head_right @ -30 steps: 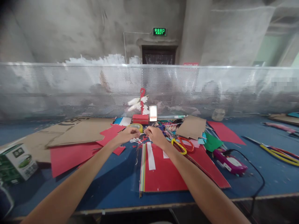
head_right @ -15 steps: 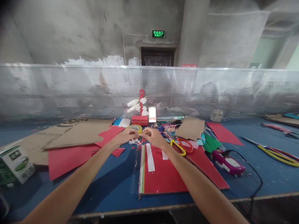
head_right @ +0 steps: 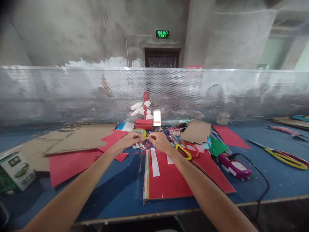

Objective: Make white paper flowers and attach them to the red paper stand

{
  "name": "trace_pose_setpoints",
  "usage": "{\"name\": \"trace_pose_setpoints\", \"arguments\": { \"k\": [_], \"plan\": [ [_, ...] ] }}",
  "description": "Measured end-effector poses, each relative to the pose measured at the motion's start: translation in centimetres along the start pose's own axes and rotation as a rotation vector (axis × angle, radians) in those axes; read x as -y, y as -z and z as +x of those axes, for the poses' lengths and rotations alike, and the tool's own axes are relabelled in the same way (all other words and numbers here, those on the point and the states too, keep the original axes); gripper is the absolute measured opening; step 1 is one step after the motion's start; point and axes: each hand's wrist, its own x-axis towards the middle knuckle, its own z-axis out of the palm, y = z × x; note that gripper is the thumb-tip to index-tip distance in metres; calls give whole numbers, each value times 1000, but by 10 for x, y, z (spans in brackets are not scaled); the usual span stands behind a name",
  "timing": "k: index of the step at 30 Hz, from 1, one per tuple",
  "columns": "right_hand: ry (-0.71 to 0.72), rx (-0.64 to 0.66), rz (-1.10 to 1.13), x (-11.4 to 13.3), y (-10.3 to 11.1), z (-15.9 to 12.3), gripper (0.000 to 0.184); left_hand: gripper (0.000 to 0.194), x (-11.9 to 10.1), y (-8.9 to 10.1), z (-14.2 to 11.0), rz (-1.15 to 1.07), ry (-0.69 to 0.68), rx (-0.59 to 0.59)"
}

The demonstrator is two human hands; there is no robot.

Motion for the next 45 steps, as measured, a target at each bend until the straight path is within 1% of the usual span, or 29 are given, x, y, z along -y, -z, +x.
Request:
{"name": "trace_pose_setpoints", "arguments": {
  "k": [3, 5, 10, 12, 14, 17, 20, 22, 26, 29, 36, 39, 41, 43, 45],
  "plan": [
    [14, 50, -65, 2, -1, -1, 47, 32, -1, 1, -1, 22, -30, 20],
    [-1, 71, -63, 3, -2, -1, 51, 32, 0, 1, -2, 35, -52, 33],
    [-62, 114, 27, 3, -3, -2, 63, 27, 1, 0, -1, 49, -67, 47],
    [-89, 138, 85, 1, -2, -2, 63, 26, 0, -1, -1, 56, -55, 36],
    [-112, 141, 158, -2, -3, -2, 57, 27, -2, 0, -2, 60, -41, 21],
    [-117, 83, 273, -5, -5, -1, 35, 28, -2, 2, -2, 46, -17, 8],
    [-106, 37, 309, -8, -7, 0, 25, 31, 0, 3, -1, 47, -10, -2],
    [-106, 40, 262, -8, -6, 1, 23, 32, 0, 4, 0, 57, -15, 6],
    [-58, 27, 79, -4, -3, 0, 30, 31, -4, 3, -2, 55, -30, 24],
    [-24, 38, -8, -1, -2, 0, 35, 29, -9, 4, -6, 61, -54, 37],
    [-28, 69, -105, 5, -2, -2, 43, 26, -13, 3, -8, 117, -72, 59],
    [-29, 93, -94, 6, 0, -2, 45, 26, -11, 4, -7, 155, -86, 68],
    [-37, 84, -90, 4, 3, -1, 43, 25, -5, 8, -5, 212, -115, 36],
    [-50, 47, -113, 1, 6, -1, 40, 23, 3, 14, -2, 310, -143, -42],
    [-56, 11, -140, -3, 9, 0, 38, 21, 12, 20, 1, 422, -131, -112]
  ]
}}
